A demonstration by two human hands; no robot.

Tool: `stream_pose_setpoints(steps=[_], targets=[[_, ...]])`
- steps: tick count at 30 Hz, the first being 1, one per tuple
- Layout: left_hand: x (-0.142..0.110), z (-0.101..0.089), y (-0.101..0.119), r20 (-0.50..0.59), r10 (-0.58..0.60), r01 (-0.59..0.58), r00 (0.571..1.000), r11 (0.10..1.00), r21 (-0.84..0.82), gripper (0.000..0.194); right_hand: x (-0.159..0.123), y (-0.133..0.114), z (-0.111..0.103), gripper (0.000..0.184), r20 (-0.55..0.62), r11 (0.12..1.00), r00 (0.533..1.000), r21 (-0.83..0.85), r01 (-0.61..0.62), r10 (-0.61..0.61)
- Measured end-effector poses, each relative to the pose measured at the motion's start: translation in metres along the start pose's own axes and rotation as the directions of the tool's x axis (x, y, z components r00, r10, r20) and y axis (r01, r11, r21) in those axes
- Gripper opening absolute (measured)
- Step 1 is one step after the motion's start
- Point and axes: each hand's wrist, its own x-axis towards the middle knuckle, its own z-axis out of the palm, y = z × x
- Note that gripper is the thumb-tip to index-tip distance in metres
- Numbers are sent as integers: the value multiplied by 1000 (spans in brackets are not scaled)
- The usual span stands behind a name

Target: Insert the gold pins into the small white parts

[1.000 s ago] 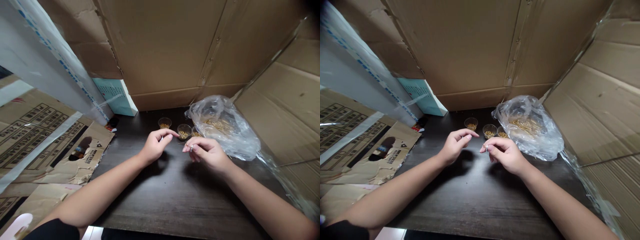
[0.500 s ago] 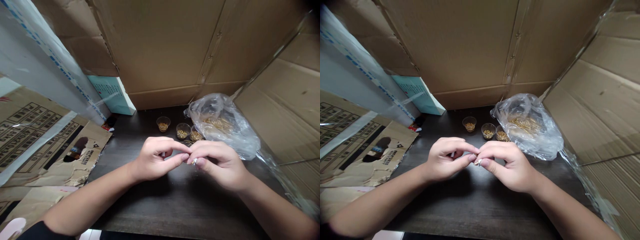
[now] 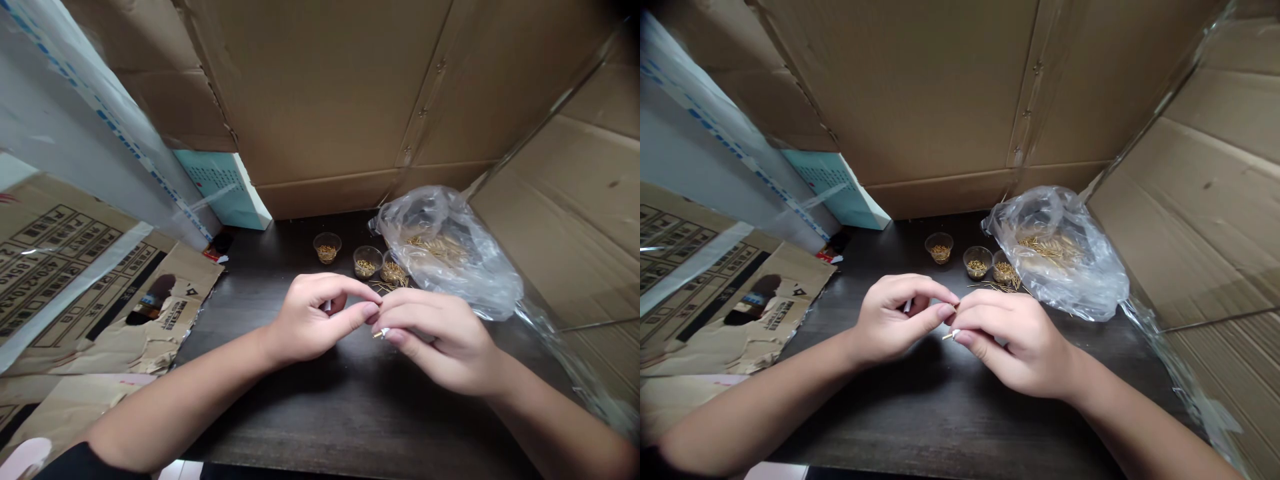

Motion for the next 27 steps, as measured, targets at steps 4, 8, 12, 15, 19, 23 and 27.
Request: stream_pose_setpoints(steps=[4, 8, 12, 15, 19, 23, 27], targets=[[0, 0, -2, 15, 140, -141, 990, 984, 108, 10, -1, 1, 3, 19, 22, 996, 999, -80, 30, -28], [-1, 1, -4, -9, 148, -142, 989, 961, 236, 13, -4, 6, 4, 22, 12, 989, 999, -142, 39, -38], [-4, 2, -8, 29, 164, -165, 986, 933, 319, 8, -4, 11, 7, 20, 23, 993, 1000, -117, -6, 9], [-7, 4, -15, 100, 233, -253, 967, 857, 449, 9, -2, 16, 10, 16, 52, 994, 995, -70, -82, 86], [-12, 8, -29, 173, 273, -321, 946, 739, 592, 14, -1, 25, 15, 16, 39, 985, 984, -9, -173, 173], [-15, 11, -42, 209, 279, -348, 937, 709, 613, 19, -2, 32, 20, 20, 31, 965, 967, 55, -256, 254], [-14, 11, -51, 229, 255, -337, 940, 805, 488, 21, -6, 37, 23, 21, 36, 946, 951, 96, -311, 308]])
